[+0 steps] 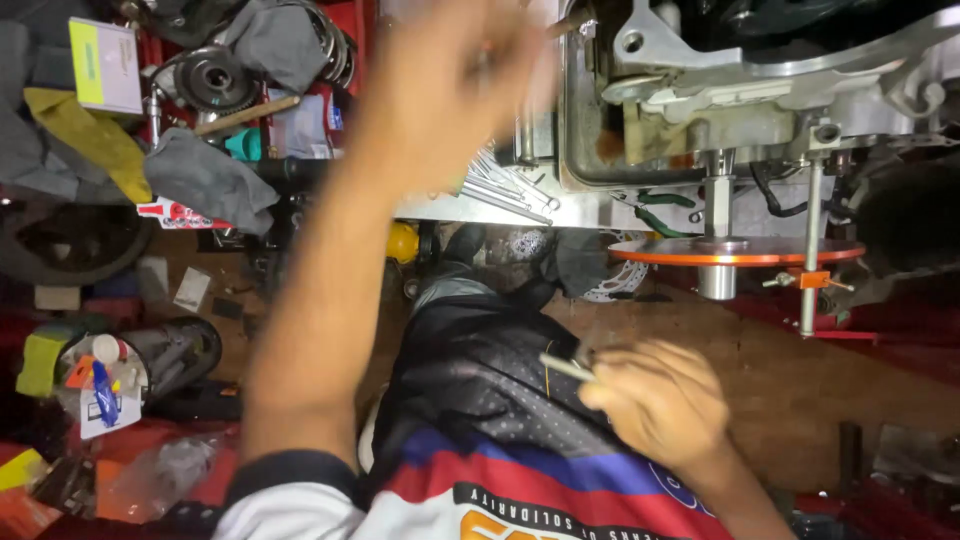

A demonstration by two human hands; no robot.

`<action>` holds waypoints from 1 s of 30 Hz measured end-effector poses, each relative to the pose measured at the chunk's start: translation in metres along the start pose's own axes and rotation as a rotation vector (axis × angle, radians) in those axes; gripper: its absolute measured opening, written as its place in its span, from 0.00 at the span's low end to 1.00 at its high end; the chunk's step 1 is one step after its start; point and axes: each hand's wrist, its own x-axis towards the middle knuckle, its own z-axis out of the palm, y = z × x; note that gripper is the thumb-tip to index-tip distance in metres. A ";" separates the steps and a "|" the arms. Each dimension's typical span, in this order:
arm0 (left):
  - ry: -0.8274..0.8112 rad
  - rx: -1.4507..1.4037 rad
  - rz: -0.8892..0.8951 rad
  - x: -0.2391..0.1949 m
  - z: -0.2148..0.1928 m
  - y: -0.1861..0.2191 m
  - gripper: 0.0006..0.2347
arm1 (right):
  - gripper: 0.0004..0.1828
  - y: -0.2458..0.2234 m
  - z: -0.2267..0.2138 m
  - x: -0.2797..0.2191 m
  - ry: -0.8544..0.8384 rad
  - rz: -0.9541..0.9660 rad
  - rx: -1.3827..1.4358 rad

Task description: Adjusting valve clearances on a motorcycle engine using a wrench and feeler gauge

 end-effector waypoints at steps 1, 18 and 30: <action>-0.100 -0.220 -0.101 -0.027 0.009 0.002 0.06 | 0.09 0.011 0.014 -0.010 0.013 0.038 -0.010; -0.389 -0.621 -0.651 -0.220 0.040 -0.117 0.09 | 0.05 0.086 0.189 0.061 -0.160 0.708 0.335; -0.176 -0.310 -0.938 -0.251 -0.010 -0.229 0.08 | 0.28 0.133 0.254 0.133 -0.491 0.762 -0.487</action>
